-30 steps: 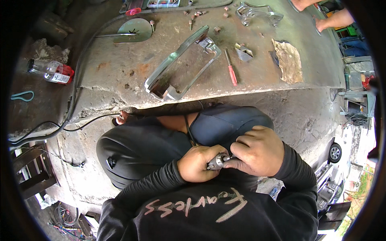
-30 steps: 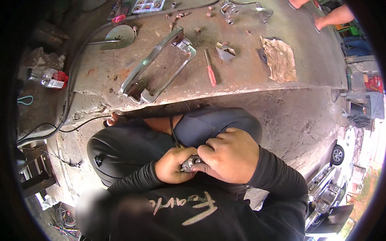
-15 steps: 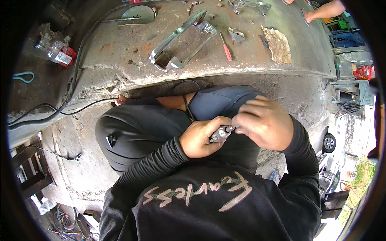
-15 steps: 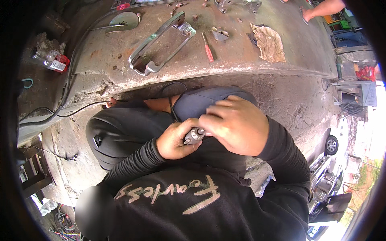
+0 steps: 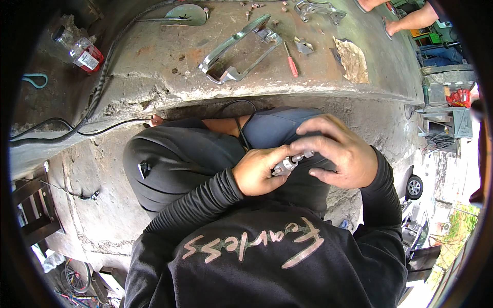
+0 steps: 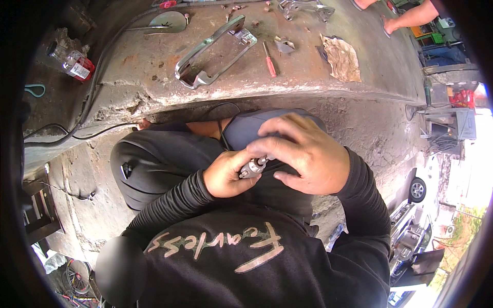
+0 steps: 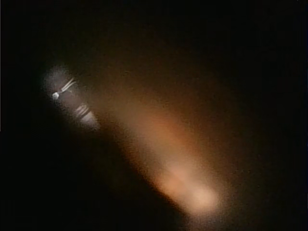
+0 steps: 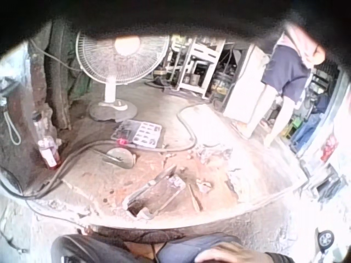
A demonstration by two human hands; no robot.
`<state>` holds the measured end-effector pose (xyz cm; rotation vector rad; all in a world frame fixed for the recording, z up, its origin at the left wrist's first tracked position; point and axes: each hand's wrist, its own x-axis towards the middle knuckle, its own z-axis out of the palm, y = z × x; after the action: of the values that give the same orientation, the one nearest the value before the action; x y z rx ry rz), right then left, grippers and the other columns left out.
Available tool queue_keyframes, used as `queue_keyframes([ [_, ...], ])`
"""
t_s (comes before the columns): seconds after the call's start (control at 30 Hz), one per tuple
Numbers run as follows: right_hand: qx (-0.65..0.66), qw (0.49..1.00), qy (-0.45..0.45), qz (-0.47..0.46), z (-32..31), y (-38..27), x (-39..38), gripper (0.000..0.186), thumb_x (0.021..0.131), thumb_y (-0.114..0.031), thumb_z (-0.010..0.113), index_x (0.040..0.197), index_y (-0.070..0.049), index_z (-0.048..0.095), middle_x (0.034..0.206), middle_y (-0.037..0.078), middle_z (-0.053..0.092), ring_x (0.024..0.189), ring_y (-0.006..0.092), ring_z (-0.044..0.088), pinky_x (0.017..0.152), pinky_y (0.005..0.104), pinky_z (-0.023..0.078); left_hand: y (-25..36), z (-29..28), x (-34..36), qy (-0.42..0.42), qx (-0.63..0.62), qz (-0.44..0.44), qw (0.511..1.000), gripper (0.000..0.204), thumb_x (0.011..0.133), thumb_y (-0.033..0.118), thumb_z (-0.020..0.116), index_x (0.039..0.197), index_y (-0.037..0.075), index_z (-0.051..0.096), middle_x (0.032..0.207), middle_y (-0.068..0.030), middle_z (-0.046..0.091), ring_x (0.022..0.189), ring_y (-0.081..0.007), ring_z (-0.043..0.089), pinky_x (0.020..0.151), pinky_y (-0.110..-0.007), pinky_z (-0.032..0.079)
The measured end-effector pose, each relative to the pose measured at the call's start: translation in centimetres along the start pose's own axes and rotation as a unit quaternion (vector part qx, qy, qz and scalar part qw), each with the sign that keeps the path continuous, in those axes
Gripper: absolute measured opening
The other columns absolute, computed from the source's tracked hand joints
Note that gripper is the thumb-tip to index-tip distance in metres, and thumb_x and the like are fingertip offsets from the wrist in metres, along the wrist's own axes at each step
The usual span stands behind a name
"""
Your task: The person sits on the floor and uses a rotary tool and a screwdriver to adjust and grind small metal components. They repeatedly insert and remove a cylindrical part, tighten it with a screwdriver, and grind its surface with the rotary tool.
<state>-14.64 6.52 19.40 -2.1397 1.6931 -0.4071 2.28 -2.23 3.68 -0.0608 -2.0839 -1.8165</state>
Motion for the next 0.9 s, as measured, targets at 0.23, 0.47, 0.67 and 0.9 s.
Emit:
queue_keyframes([
  [0.23, 0.010, 0.999, -0.024, 0.026, 0.7, 1.1, -0.8, 0.025, 0.073, -0.012, 0.075, 0.095, -0.008, 0.064, 0.083, 0.006, 0.063, 0.082, 0.0258, 0.062, 0.077, 0.0382, 0.044, -0.2, 0.2, 0.1, -0.005, -0.006, -0.005, 1.000, 0.051, 0.077, 0.004, 0.067, 0.125, 0.011, 0.052, 0.098, -0.0125, 0.067, 0.089, -0.0336, 0.068, 0.075, -0.040, 0.053],
  [0.47, 0.056, 0.998, -0.005, 0.010, 0.8, 1.4, -1.1, 0.022, 0.073, 0.001, 0.069, 0.093, -0.006, 0.065, 0.090, 0.006, 0.062, 0.090, 0.0278, 0.062, 0.082, 0.0391, 0.046, 0.1, 0.1, 0.3, -0.002, -0.009, 0.007, 1.000, 0.049, 0.078, 0.002, 0.067, 0.124, 0.010, 0.052, 0.097, -0.0123, 0.067, 0.088, -0.0325, 0.068, 0.074, -0.039, 0.053],
  [0.67, 0.056, 0.997, 0.044, 0.027, 0.2, 0.5, -0.5, 0.040, 0.068, -0.002, 0.073, 0.107, -0.007, 0.065, 0.108, 0.010, 0.058, 0.106, 0.0313, 0.057, 0.091, 0.0410, 0.045, -0.2, 0.2, 0.2, 0.017, 0.009, 0.031, 0.999, 0.047, 0.079, 0.002, 0.067, 0.123, 0.007, 0.052, 0.097, -0.0125, 0.067, 0.088, -0.0323, 0.069, 0.074, -0.037, 0.053],
  [0.9, -0.112, 0.992, -0.052, 0.029, 1.6, 0.7, -0.6, 0.019, 0.080, -0.023, 0.071, 0.087, -0.010, 0.059, 0.077, 0.003, 0.057, 0.082, 0.0237, 0.061, 0.085, 0.0389, 0.039, 0.1, 0.1, 0.3, -0.017, 0.010, -0.017, 1.000, 0.050, 0.076, 0.005, 0.068, 0.123, 0.010, 0.052, 0.097, -0.0137, 0.067, 0.090, -0.0350, 0.067, 0.075, -0.042, 0.053],
])
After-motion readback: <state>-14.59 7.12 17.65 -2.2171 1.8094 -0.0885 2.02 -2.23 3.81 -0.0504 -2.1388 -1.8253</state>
